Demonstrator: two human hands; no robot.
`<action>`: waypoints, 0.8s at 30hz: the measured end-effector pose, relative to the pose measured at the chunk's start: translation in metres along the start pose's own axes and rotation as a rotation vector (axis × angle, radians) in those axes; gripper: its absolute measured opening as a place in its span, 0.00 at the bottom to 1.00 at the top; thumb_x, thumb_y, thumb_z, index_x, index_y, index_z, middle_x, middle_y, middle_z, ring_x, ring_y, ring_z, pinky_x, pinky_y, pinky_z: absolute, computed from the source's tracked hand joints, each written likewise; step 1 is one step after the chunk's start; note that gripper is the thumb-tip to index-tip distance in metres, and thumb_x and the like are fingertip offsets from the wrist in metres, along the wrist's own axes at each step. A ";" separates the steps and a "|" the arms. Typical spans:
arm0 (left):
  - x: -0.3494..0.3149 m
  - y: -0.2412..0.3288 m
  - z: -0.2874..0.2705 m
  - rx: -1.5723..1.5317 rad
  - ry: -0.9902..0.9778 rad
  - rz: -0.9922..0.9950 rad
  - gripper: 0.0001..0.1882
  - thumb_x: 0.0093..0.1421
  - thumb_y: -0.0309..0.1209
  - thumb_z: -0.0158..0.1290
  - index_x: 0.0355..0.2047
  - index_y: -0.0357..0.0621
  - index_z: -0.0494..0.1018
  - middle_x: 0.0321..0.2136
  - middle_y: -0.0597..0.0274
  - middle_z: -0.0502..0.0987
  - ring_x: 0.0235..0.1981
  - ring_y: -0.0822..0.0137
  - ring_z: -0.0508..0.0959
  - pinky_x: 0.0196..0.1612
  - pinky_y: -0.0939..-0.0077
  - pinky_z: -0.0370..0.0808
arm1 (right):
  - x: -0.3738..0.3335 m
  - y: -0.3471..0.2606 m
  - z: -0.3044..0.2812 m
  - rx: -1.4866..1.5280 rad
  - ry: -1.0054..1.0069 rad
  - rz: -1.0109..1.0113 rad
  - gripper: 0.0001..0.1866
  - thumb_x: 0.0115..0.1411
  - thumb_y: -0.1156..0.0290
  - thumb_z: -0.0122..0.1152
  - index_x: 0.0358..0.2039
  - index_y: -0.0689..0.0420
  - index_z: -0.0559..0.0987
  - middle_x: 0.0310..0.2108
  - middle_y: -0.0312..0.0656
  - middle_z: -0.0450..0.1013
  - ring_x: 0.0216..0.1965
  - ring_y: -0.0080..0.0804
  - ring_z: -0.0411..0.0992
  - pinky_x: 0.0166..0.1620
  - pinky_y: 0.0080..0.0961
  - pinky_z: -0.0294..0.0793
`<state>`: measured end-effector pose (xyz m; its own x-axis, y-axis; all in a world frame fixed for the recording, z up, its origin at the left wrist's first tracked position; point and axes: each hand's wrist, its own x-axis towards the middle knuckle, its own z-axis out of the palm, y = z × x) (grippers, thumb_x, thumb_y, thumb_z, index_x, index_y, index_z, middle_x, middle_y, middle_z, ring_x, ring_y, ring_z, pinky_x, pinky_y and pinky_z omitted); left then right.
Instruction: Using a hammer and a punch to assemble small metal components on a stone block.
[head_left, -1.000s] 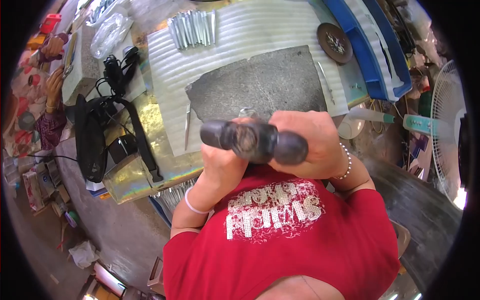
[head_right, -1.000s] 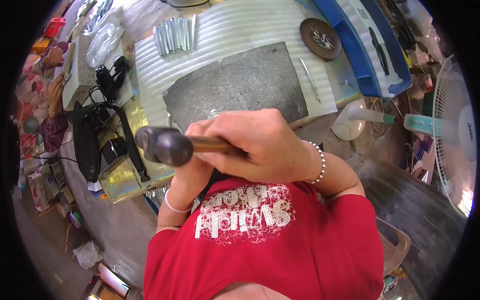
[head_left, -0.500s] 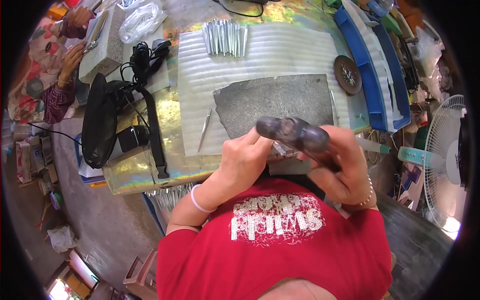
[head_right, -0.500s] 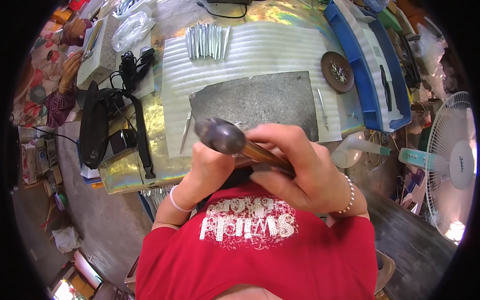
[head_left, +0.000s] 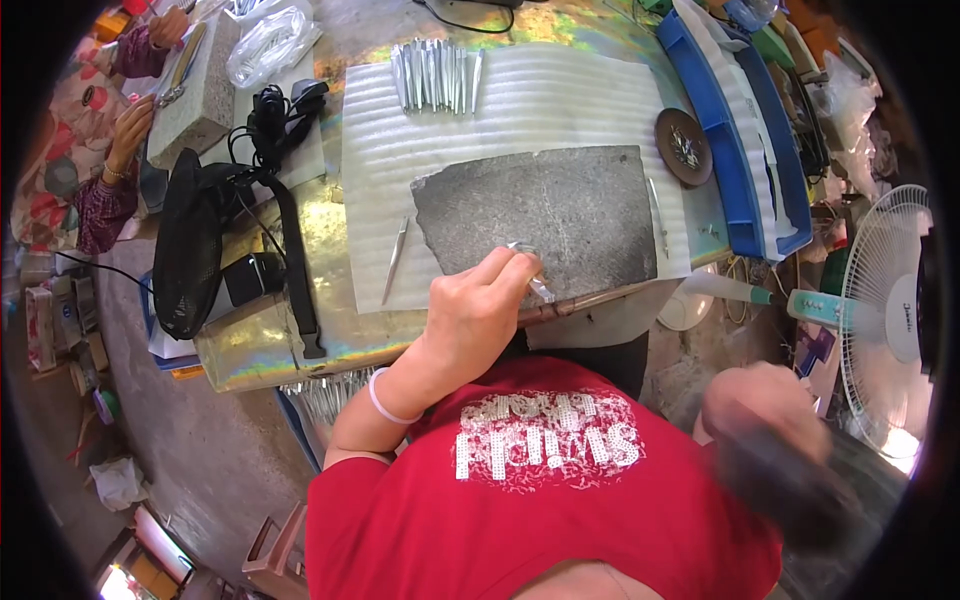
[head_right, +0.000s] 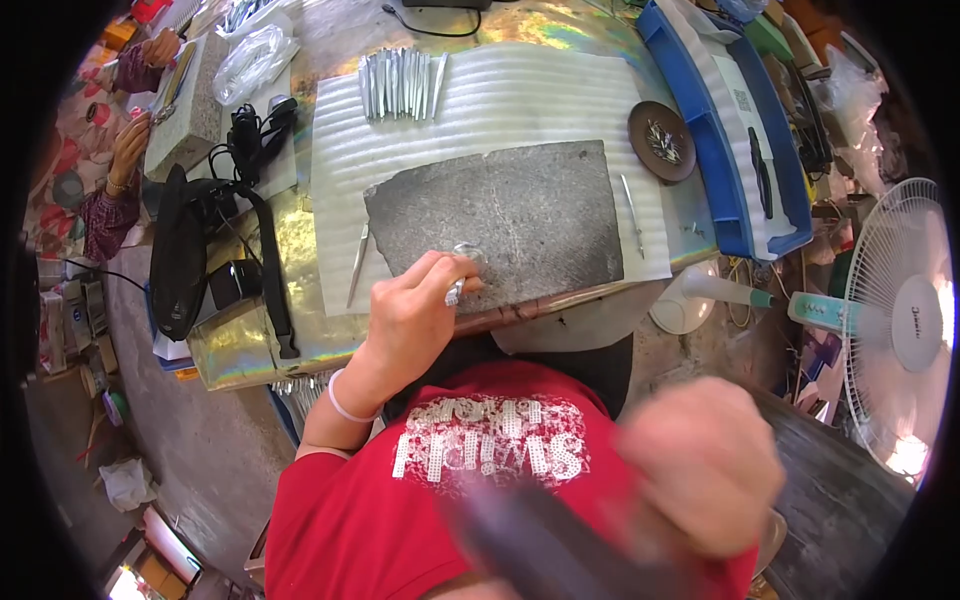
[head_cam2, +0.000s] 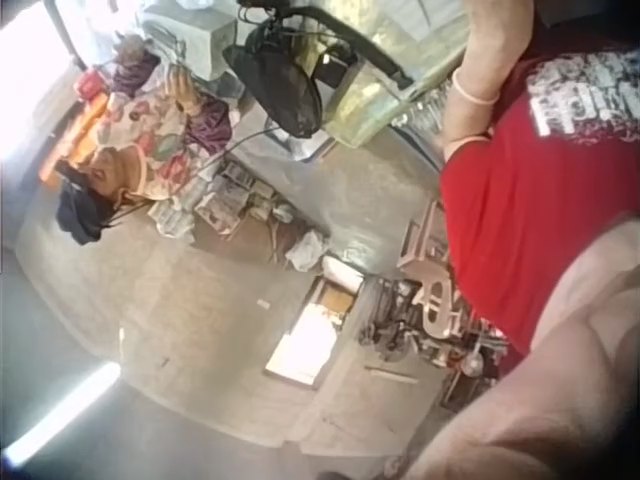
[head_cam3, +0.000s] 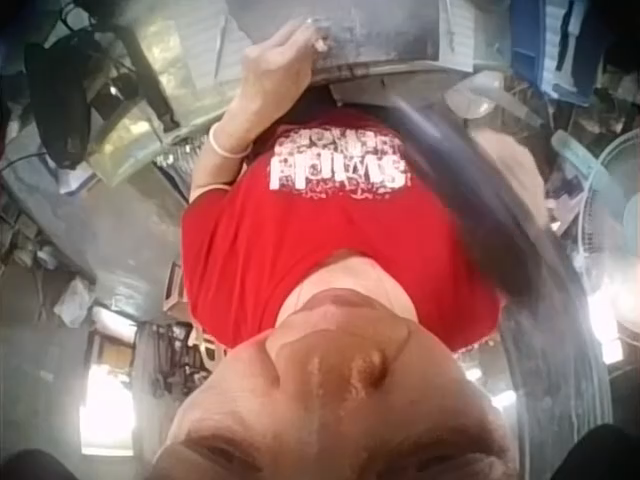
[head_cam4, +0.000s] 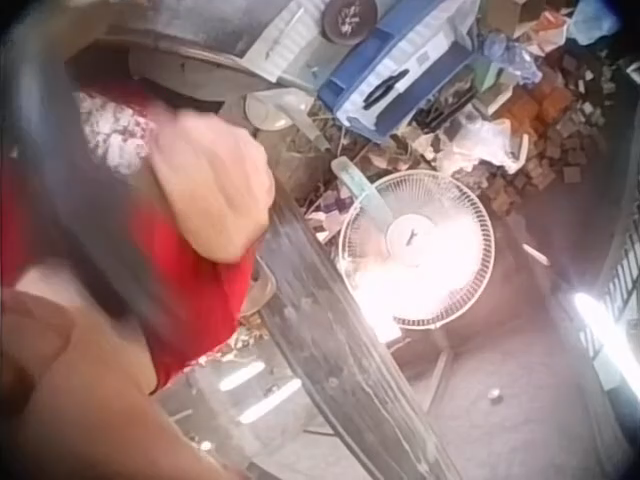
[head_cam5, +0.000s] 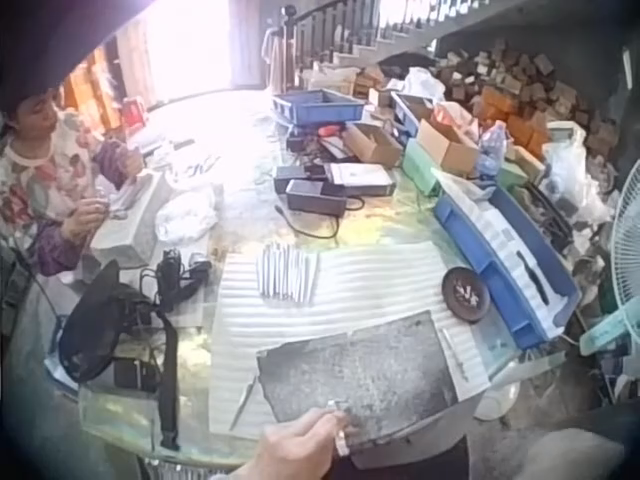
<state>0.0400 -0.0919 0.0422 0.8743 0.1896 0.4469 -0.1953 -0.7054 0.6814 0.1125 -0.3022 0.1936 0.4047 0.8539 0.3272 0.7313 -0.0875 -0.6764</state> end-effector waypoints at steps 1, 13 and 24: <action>-0.007 -0.001 -0.001 0.035 0.007 -0.040 0.09 0.49 0.19 0.51 0.31 0.45 0.70 0.22 0.62 0.70 0.18 0.60 0.74 0.18 0.71 0.70 | 0.029 0.007 0.005 -0.498 -0.226 -0.108 0.20 0.46 0.79 0.60 0.43 0.64 0.76 0.19 0.40 0.69 0.20 0.28 0.71 0.23 0.21 0.69; 0.001 0.003 -0.036 -1.464 0.148 -0.711 0.06 0.63 0.27 0.48 0.35 0.36 0.70 0.31 0.54 0.77 0.23 0.71 0.79 0.25 0.81 0.77 | 0.012 0.097 0.057 -0.261 0.024 0.276 0.25 0.52 0.79 0.58 0.52 0.57 0.70 0.29 0.46 0.69 0.25 0.46 0.69 0.28 0.32 0.71; 0.006 0.003 -0.029 -1.544 0.117 -0.804 0.09 0.62 0.27 0.49 0.42 0.38 0.66 0.30 0.53 0.76 0.21 0.70 0.78 0.22 0.83 0.75 | 0.015 0.152 0.050 -0.415 0.128 0.426 0.14 0.57 0.69 0.54 0.43 0.59 0.72 0.33 0.48 0.70 0.33 0.45 0.72 0.33 0.36 0.70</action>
<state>0.0319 -0.0730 0.0641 0.9374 0.2286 -0.2628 -0.0344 0.8115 0.5834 0.2026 -0.2774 0.0626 0.7531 0.6333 0.1783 0.6328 -0.6230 -0.4599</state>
